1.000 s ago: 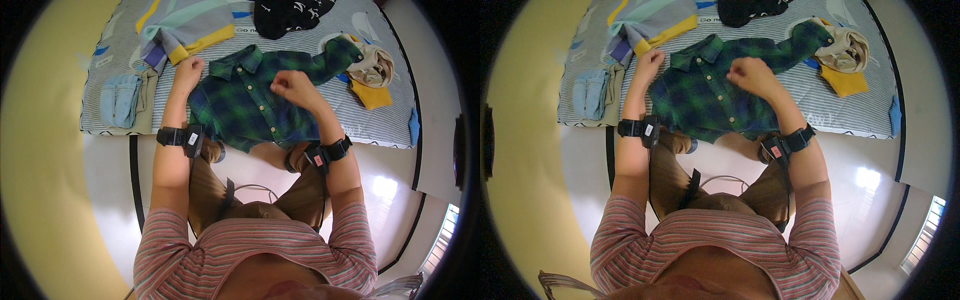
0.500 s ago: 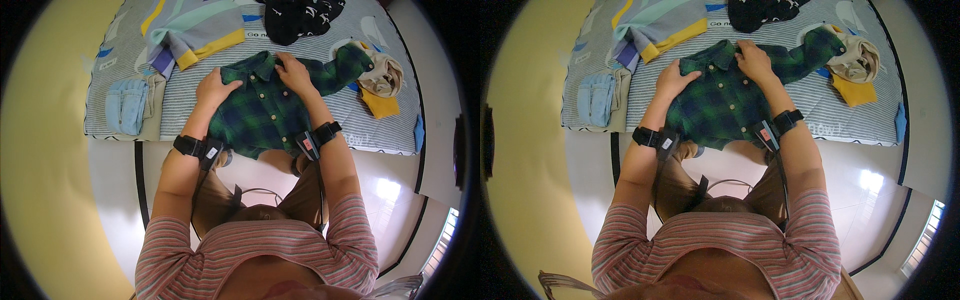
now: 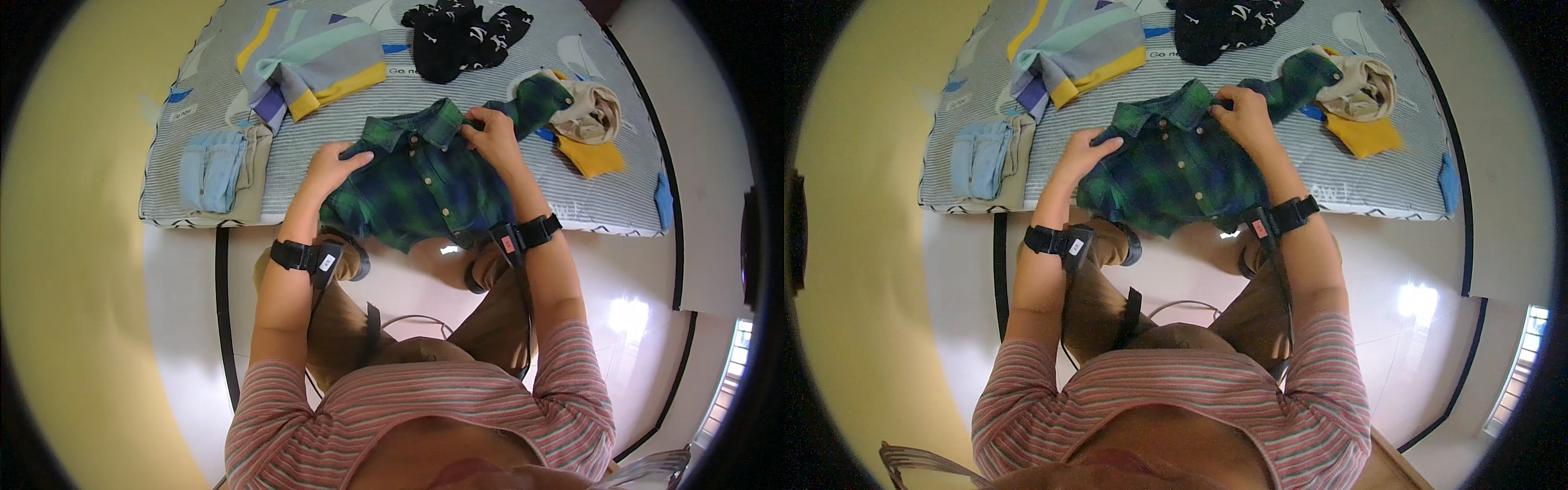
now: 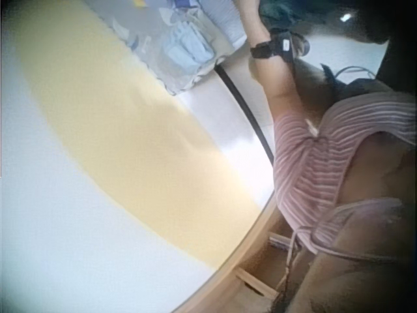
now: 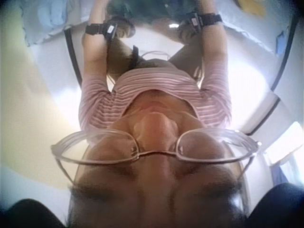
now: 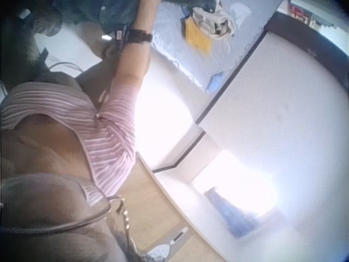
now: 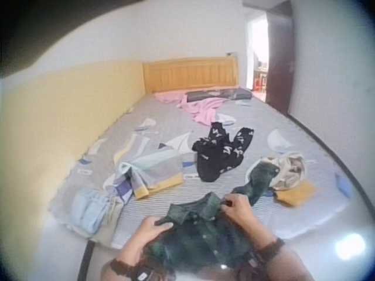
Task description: The person folds a pair of beige shorts and a green plaid shirt on a bed. They smooth the fabric, fold the sleeves and sides of the shirt, and stack the folded items with other clothes.
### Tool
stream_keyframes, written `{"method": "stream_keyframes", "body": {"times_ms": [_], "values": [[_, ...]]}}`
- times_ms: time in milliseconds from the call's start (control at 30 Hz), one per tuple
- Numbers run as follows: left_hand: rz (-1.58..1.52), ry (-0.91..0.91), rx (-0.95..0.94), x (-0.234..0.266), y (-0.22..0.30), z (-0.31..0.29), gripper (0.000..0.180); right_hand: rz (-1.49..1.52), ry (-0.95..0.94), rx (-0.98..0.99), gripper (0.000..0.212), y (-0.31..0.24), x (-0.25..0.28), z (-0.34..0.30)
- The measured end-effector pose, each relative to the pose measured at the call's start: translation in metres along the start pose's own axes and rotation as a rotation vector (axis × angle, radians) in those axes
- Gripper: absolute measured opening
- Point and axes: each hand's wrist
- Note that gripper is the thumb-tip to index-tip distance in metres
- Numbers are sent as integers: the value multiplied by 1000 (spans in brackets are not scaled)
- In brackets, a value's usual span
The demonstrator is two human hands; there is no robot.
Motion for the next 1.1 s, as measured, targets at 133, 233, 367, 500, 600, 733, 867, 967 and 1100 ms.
{"method": "stream_keyframes", "body": {"times_ms": [133, 233, 367, 500, 600, 733, 867, 967, 1100], "values": [[-218, -10, 23, 33, 43, -33, 28, 61, -5, 13, 17, -53, 26, -14], [-147, 169, -144, 64, 74, -60, 28, 147, 83, 165, 17, -88, 44, -12], [120, 288, -250, 98, 95, -87, 31, 81, 96, 260, 16, -135, 67, -21], [314, 361, -285, 126, 81, -106, 29, -1, 104, 265, 14, -161, 86, -29], [169, 519, -236, 131, 87, -114, 24, -79, 179, 298, 13, -177, 108, -32], [-138, 755, -286, 137, 105, -121, 28, -34, 270, 492, 13, -194, 129, -30], [-109, 715, -304, 148, 116, -135, 28, -28, 300, 531, 14, -203, 135, -27], [-140, 682, -254, 157, 103, -123, 29, -84, 144, 352, 15, -192, 121, -3], [-200, 859, -223, 171, 115, -98, 28, 215, 88, 506, 16, -143, 97, 53]]}}
Point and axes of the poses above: each hand's wrist, its own z-axis towards the middle knuckle, its own x-axis out of the back of the hand, y = z × x, and after that the axes turned 15 degrees about z, right-handed
